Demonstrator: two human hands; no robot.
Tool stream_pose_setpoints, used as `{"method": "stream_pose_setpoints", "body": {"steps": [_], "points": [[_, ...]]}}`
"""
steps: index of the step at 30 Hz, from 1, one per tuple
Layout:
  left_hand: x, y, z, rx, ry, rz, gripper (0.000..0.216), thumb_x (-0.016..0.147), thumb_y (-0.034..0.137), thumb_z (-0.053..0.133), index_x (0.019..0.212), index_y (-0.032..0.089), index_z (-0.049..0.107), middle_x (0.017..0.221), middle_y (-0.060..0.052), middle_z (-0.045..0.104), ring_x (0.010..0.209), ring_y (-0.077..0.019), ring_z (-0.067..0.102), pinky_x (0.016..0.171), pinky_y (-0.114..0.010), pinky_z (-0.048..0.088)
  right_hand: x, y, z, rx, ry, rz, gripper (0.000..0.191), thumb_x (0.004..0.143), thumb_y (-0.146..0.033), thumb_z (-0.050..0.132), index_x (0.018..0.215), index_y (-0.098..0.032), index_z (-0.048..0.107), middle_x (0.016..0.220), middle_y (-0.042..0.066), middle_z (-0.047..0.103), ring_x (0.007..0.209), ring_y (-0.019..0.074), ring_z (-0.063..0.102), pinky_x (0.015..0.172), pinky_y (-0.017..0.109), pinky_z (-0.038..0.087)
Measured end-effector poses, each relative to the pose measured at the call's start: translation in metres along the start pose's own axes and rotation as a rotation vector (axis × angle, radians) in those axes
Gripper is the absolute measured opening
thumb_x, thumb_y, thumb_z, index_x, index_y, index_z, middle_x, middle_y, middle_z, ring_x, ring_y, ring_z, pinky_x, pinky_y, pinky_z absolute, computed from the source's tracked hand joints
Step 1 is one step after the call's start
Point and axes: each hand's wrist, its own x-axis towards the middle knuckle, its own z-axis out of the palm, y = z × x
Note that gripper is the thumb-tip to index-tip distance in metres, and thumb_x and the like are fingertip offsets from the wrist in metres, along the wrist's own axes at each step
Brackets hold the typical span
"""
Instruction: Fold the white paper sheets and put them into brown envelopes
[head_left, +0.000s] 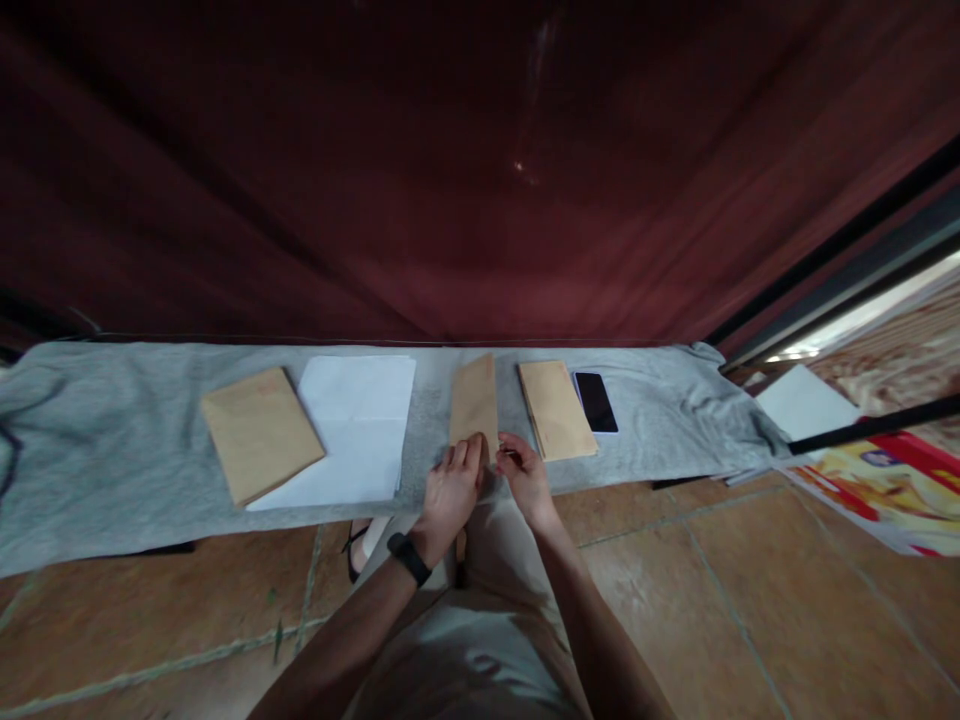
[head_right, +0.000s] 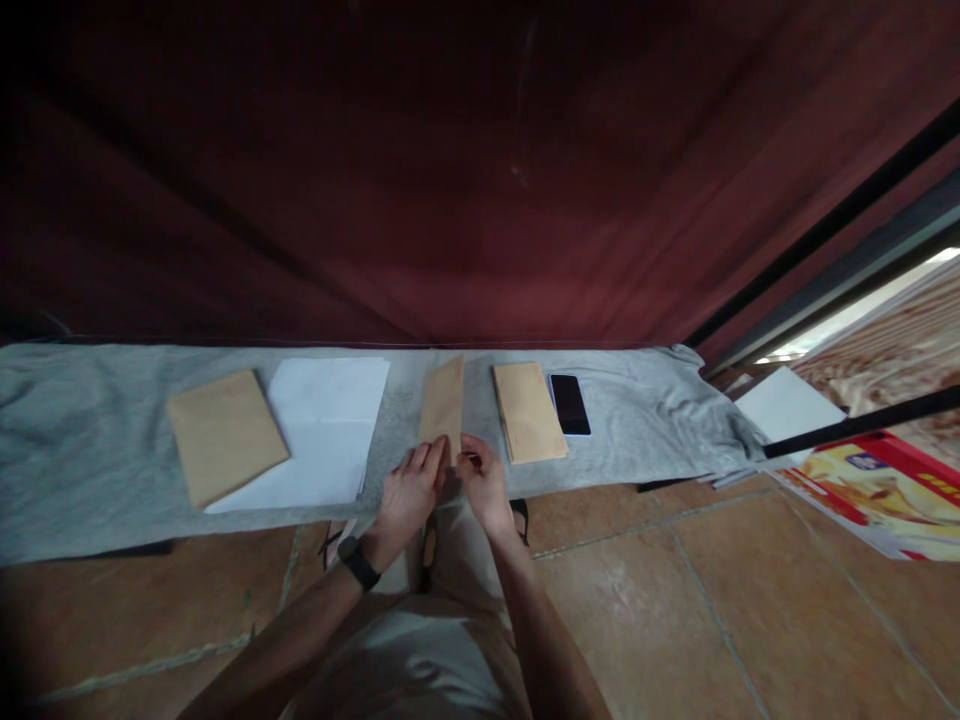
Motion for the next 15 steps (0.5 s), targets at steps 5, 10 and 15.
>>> {"method": "stream_pose_setpoints", "body": {"steps": [5, 10, 15], "points": [[0.012, -0.003, -0.008, -0.419, 0.171, -0.163, 0.037, 0.096, 0.016, 0.047, 0.13, 0.018, 0.059, 0.11, -0.012, 0.071, 0.098, -0.0234, 0.069, 0.08, -0.032, 0.055, 0.0, -0.034, 0.008, -0.06, -0.103, -0.13, 0.028, 0.088, -0.031, 0.059, 0.112, -0.022, 0.071, 0.105, 0.004, 0.074, 0.087, 0.0168, 0.068, 0.083, 0.032, 0.057], [0.014, -0.003, 0.003, -1.28, 0.375, -0.626, 0.032, 0.084, 0.037, 0.07, 0.11, 0.019, 0.066, 0.104, -0.008, 0.074, 0.078, -0.0187, 0.07, 0.065, -0.029, 0.057, -0.003, -0.025, 0.009, -0.229, -0.076, -0.254, 0.028, 0.095, -0.027, 0.052, 0.117, -0.023, 0.07, 0.115, 0.007, 0.072, 0.105, 0.0197, 0.068, 0.095, 0.035, 0.055], [0.001, 0.005, 0.021, -1.833, 0.382, -0.877, 0.041, 0.063, 0.032, 0.087, 0.096, 0.017, 0.068, 0.086, -0.003, 0.075, 0.072, -0.0157, 0.071, 0.063, -0.026, 0.057, -0.013, 0.001, 0.005, -0.498, -0.133, -0.351, 0.034, 0.098, -0.021, 0.046, 0.125, -0.024, 0.067, 0.12, 0.009, 0.069, 0.112, 0.0207, 0.066, 0.101, 0.037, 0.053]]}}
